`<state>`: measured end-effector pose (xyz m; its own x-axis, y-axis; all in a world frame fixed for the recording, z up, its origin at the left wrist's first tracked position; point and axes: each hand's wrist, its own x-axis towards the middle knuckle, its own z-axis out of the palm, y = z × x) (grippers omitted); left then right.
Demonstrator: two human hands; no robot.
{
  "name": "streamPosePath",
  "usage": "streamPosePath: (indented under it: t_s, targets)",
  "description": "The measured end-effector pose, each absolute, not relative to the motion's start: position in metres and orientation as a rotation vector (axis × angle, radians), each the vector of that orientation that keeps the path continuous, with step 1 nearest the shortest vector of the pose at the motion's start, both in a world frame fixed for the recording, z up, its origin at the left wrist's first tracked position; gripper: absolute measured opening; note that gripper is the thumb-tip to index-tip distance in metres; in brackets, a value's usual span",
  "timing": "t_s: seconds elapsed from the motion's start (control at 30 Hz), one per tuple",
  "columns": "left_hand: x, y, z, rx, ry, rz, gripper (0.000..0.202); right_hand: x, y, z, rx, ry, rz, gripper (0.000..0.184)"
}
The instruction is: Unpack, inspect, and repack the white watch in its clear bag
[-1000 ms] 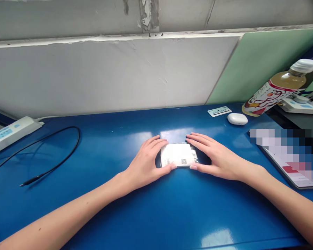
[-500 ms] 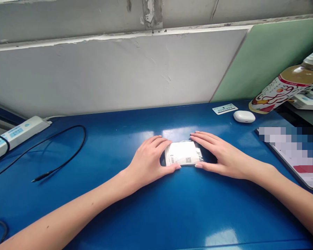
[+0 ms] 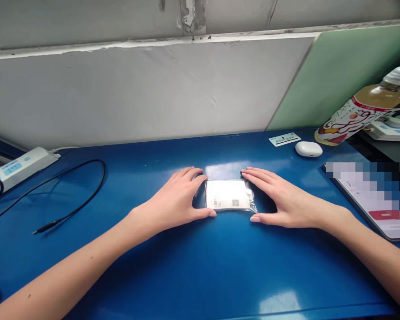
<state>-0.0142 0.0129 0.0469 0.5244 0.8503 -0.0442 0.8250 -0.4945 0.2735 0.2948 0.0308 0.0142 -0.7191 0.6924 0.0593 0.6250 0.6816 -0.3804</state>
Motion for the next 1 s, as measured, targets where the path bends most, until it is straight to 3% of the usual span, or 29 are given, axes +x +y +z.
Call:
streamPosePath:
  t_s: [0.1,0.2,0.33,0.53,0.7,1.0]
  targets:
    - [-0.011,0.012,0.041,2.515,1.388,0.186,0.089,0.293,0.031,0.017,-0.99,-2.549,0.752,0.074]
    - [-0.006,0.012,0.033,2.54,1.307,0.226,0.079,0.284,0.028,0.019,-0.965,-2.328,0.899,0.06]
    - [0.0,0.012,0.024,2.582,1.204,0.311,0.063,0.264,0.018,0.016,-1.119,-2.201,0.825,0.053]
    - [0.003,0.012,0.019,2.547,1.169,0.393,0.064,0.253,0.012,0.008,-1.066,-2.24,0.648,0.04]
    - [0.002,0.012,0.016,2.52,1.163,0.417,0.061,0.262,0.017,0.008,-1.003,-2.368,0.604,0.039]
    - [0.002,0.012,0.014,2.492,1.169,0.44,0.061,0.273,0.026,0.014,-0.806,-2.423,0.861,0.048]
